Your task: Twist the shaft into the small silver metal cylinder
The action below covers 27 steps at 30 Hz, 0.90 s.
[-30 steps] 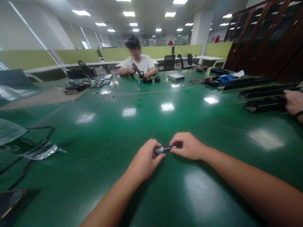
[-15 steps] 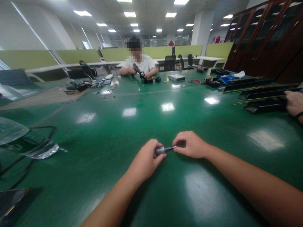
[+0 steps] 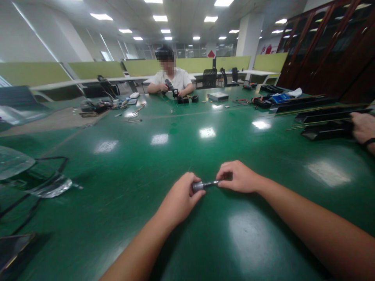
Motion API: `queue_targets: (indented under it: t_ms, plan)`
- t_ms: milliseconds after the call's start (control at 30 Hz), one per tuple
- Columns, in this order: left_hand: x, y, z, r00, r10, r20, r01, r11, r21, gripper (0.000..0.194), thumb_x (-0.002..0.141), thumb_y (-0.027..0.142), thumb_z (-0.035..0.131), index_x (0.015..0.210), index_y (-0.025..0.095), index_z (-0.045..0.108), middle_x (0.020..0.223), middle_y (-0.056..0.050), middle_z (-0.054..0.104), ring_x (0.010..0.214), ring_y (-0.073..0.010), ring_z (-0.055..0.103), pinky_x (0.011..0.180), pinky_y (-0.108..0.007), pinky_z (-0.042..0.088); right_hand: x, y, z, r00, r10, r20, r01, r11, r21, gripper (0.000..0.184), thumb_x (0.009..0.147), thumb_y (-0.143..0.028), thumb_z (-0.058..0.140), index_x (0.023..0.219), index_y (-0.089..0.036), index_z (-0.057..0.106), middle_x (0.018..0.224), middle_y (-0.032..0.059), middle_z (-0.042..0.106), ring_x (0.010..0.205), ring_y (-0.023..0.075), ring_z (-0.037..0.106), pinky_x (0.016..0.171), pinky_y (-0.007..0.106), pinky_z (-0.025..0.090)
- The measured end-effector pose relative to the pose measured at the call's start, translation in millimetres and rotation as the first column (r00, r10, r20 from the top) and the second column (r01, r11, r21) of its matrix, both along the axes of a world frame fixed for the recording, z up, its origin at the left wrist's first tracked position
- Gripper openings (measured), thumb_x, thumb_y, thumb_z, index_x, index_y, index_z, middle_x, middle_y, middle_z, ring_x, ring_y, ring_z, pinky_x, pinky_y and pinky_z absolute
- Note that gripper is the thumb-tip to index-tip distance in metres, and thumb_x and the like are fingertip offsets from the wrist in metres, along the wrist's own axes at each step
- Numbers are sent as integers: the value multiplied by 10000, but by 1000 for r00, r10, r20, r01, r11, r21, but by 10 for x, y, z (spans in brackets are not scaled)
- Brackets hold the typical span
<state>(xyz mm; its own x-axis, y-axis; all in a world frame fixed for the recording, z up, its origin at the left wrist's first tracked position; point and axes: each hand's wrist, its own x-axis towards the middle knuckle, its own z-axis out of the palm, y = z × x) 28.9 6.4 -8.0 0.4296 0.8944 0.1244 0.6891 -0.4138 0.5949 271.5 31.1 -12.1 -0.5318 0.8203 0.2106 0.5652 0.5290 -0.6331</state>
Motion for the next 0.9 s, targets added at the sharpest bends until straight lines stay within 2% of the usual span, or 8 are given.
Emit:
queue_targets:
  t_ms: [233, 533, 767, 900]
  plan:
    - [-3, -7, 16, 1000, 2, -8, -2, 1000, -13, 192, 812, 243, 666, 976, 195, 578, 845, -8, 583, 709, -170, 557, 642, -281, 436, 80, 37, 12, 998, -63, -15, 62, 997, -34, 90, 737, -221, 702, 800, -161, 728, 768, 36, 681, 696, 148, 619, 667, 261, 468]
    - [13, -8, 30, 1000, 8, -15, -9, 1000, -11, 185, 805, 224, 671, 965, 190, 584, 829, -7, 585, 706, -172, 557, 640, -279, 432, 94, 49, -10, 999, -9, -44, 8, 999, -32, 76, 730, -203, 715, 796, -168, 730, 760, 25, 683, 701, 144, 622, 660, 253, 461]
    - [15, 1, 14, 1000, -22, -9, 22, 1000, 8, 173, 816, 257, 668, 960, 200, 592, 851, -9, 610, 739, -180, 570, 654, -280, 426, -222, -19, -59, 992, 92, -89, -86, 994, 69, 111, 788, -239, 719, 876, -178, 748, 819, 36, 714, 769, 149, 635, 727, 260, 457]
    - [23, -13, 41, 998, -64, 14, 64, 998, 9, 260, 803, 236, 669, 1049, 218, 586, 933, -15, 627, 789, -182, 584, 697, -285, 441, -374, -40, -123, 992, 30, -123, -14, 991, 130, 87, 795, -232, 718, 863, -191, 753, 842, 37, 729, 787, 152, 639, 747, 263, 453]
